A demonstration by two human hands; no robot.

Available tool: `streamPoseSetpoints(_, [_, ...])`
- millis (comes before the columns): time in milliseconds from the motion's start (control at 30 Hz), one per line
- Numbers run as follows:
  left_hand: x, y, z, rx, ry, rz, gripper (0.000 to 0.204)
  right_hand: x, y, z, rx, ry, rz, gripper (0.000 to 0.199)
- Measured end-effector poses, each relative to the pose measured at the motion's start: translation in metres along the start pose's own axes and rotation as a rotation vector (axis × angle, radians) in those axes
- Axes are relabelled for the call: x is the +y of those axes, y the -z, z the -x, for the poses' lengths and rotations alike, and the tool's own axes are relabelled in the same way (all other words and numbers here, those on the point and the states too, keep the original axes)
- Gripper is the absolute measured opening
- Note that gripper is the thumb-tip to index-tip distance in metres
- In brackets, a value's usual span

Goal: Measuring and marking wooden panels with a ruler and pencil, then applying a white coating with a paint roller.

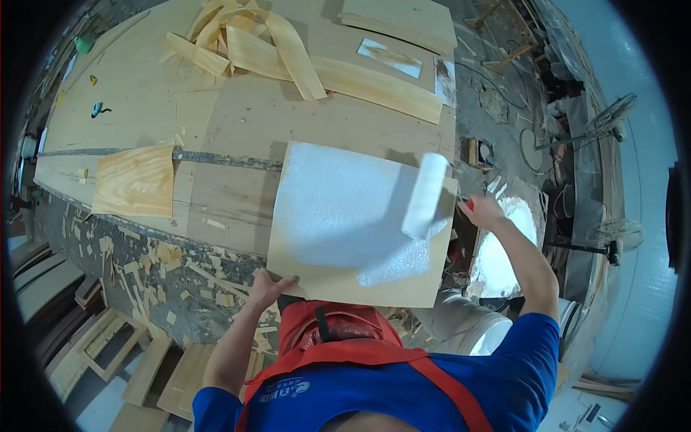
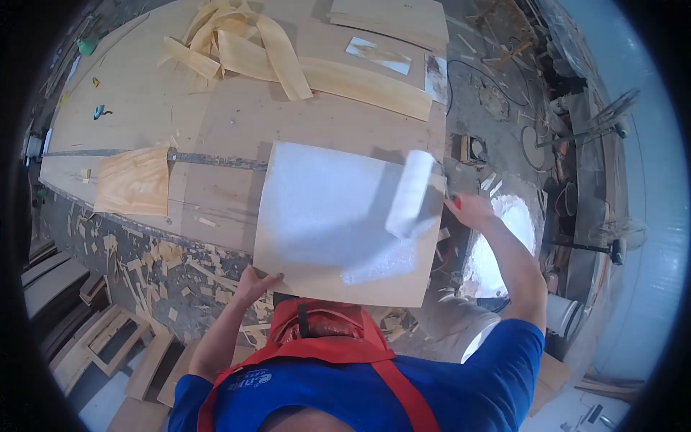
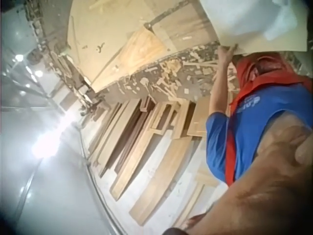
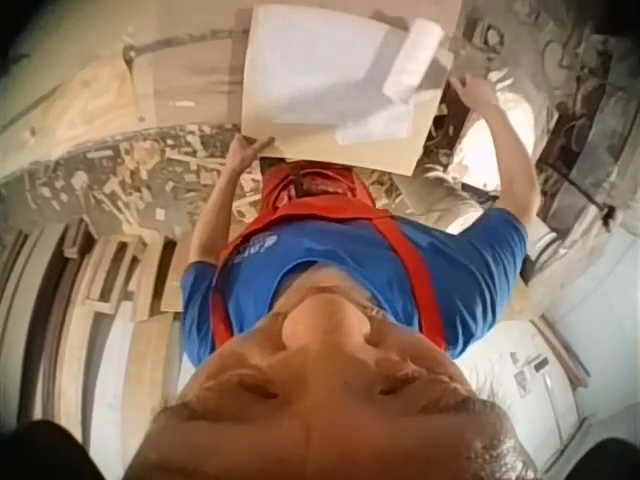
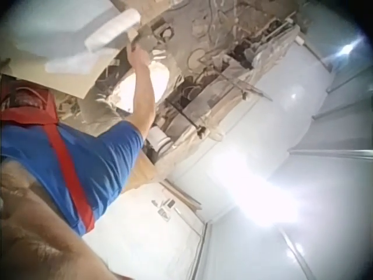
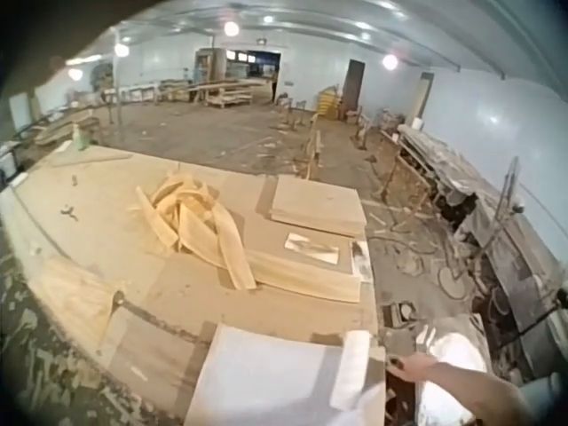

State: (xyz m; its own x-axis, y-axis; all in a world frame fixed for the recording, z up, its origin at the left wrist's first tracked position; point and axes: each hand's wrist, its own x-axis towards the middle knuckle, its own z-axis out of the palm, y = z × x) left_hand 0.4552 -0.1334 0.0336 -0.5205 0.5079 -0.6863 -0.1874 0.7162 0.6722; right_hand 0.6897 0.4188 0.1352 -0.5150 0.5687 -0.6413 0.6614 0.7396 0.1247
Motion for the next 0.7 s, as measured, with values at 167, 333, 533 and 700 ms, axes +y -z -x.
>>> streamPoseSetpoints(167, [0.007, -0.001, 0.001, 0.041, 0.069, -0.059, 0.05, -0.087, 0.027, -0.036, 0.048, 0.253, -0.026, 0.053])
streamPoseSetpoints(333, [0.032, -0.009, 0.003, -0.019, 0.136, -0.03, 0.045, -0.25, 0.064, -0.092, 0.093, 0.593, -0.178, 0.051])
streamPoseSetpoints(533, [0.037, -0.01, 0.008, -0.012, 0.121, 0.001, 0.036, -0.177, 0.038, -0.096, 0.127, 0.516, -0.145, 0.05])
streamPoseSetpoints(700, [0.041, -0.003, 0.012, -0.067, 0.099, -0.062, 0.035, 0.001, -0.035, -0.031, 0.144, 0.142, -0.248, 0.053])
